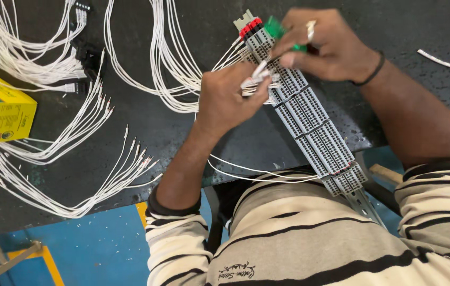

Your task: The person sits at a workbench assembling a wiring harness. They pick white wires one at a time, insert each stripped end into a terminal block mounted on a DIN rail, and use a small green screwdriver to tighten the terminal screws, working along the row of terminals.

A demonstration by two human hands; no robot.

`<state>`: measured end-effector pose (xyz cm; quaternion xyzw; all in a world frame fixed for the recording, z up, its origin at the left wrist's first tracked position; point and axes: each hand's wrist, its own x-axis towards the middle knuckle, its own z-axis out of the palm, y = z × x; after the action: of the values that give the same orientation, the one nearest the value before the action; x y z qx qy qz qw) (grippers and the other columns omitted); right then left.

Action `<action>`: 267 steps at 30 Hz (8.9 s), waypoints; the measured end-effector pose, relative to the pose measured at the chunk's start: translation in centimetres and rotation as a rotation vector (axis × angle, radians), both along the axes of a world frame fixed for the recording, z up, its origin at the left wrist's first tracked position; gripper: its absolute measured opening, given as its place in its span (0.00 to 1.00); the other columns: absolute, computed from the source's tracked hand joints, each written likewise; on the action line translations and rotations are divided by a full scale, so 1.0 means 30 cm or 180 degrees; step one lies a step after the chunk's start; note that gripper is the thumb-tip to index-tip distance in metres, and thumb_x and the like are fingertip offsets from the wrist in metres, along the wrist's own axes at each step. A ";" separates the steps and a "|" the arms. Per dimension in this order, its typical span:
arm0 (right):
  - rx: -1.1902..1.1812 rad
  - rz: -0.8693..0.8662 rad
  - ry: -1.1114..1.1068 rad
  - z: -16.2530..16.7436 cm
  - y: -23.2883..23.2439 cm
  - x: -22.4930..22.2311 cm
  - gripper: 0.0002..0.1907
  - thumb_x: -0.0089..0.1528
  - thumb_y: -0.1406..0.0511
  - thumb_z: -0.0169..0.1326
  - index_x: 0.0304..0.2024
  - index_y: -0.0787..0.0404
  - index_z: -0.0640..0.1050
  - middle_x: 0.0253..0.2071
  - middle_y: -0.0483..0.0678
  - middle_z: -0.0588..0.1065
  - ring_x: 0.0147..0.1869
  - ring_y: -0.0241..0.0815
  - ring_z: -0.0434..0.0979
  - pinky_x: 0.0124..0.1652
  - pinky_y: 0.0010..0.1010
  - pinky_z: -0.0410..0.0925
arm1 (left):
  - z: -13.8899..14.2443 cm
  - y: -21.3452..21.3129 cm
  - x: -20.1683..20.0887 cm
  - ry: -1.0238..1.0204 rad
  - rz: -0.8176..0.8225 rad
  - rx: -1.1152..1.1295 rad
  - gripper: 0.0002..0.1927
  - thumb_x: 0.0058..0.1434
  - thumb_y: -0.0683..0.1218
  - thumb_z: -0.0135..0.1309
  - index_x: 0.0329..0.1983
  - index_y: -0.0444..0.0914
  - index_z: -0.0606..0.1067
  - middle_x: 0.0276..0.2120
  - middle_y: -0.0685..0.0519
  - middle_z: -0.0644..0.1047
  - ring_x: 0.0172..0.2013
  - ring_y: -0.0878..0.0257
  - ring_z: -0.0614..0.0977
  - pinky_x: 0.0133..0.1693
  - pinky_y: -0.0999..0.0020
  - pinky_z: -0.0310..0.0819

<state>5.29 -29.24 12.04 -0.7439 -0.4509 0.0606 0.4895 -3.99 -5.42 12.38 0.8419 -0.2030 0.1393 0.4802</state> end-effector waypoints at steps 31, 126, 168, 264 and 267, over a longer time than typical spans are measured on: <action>0.0045 -0.0290 -0.1691 0.036 0.061 -0.141 0.14 0.62 0.75 0.67 0.46 0.53 0.82 0.26 0.48 0.71 0.27 0.42 0.73 0.27 0.34 0.67 | -0.033 -0.035 -0.012 0.0292 0.0316 0.0597 0.09 0.55 0.49 0.65 0.34 0.39 0.80 0.28 0.51 0.80 0.27 0.54 0.83 0.29 0.58 0.76; 0.1336 -0.0544 0.0125 -0.115 0.021 -0.010 0.04 0.76 0.73 0.50 0.45 0.64 0.74 0.46 0.51 0.76 0.50 0.41 0.80 0.50 0.31 0.74 | 0.005 0.034 0.027 0.0244 0.0404 -0.0238 0.07 0.66 0.44 0.65 0.42 0.35 0.82 0.30 0.47 0.76 0.29 0.56 0.79 0.33 0.64 0.69; 0.0583 -0.0243 -0.0677 -0.039 0.047 -0.028 0.23 0.76 0.77 0.53 0.71 0.69 0.61 0.60 0.57 0.76 0.53 0.41 0.83 0.52 0.27 0.78 | -0.070 -0.008 0.021 0.0059 0.0710 0.0578 0.12 0.57 0.46 0.66 0.29 0.35 0.76 0.27 0.47 0.79 0.28 0.49 0.83 0.31 0.57 0.75; 0.1126 0.0028 0.0575 -0.103 -0.019 -0.066 0.28 0.78 0.78 0.48 0.75 0.60 0.54 0.62 0.60 0.71 0.56 0.45 0.82 0.55 0.31 0.79 | -0.010 -0.015 -0.030 0.0009 0.0355 0.1031 0.07 0.59 0.46 0.66 0.37 0.43 0.80 0.29 0.55 0.80 0.26 0.56 0.83 0.28 0.60 0.75; 0.0841 -0.0108 0.0357 -0.087 -0.019 -0.069 0.27 0.78 0.78 0.51 0.75 0.62 0.56 0.59 0.61 0.75 0.53 0.43 0.82 0.53 0.30 0.78 | -0.009 -0.027 -0.040 -0.0031 0.0269 0.0806 0.07 0.61 0.46 0.64 0.42 0.43 0.80 0.34 0.54 0.79 0.30 0.57 0.83 0.32 0.61 0.76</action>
<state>3.22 -29.80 9.43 -0.6760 -0.4142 0.0338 0.6086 -5.18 -6.24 12.12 0.9029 -0.1858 0.1367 0.3627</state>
